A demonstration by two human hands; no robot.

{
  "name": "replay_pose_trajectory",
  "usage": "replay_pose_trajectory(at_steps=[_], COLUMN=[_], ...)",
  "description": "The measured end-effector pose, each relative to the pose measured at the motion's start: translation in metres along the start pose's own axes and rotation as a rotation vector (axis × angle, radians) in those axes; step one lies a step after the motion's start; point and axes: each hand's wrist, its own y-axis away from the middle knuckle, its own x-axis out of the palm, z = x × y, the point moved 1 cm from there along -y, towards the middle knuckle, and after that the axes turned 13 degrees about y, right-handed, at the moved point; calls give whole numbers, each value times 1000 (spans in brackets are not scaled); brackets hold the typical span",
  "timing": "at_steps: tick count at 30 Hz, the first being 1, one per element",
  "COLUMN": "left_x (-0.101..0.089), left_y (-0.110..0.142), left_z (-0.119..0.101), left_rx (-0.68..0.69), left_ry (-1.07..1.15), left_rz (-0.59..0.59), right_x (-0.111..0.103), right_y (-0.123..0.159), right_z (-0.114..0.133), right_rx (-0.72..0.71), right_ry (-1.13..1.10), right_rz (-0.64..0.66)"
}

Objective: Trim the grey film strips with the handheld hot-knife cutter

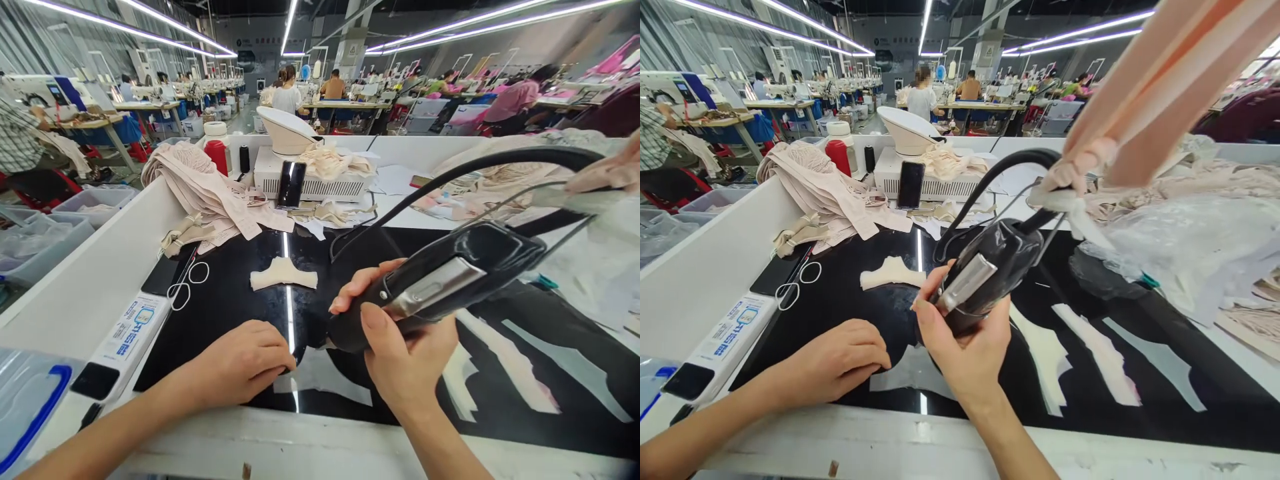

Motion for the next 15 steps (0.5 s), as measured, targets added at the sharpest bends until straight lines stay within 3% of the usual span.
replay_pose_trajectory(at_steps=[9,15], left_x=[-8,-7], left_y=[-26,-23], left_z=[21,26], left_rx=[-45,-91], left_ry=[177,172], left_rz=[274,318], right_x=[-10,-6], right_y=[7,16], right_z=[-6,-8], right_rx=[-32,-21], right_ry=[-43,-121], right_rz=[11,33])
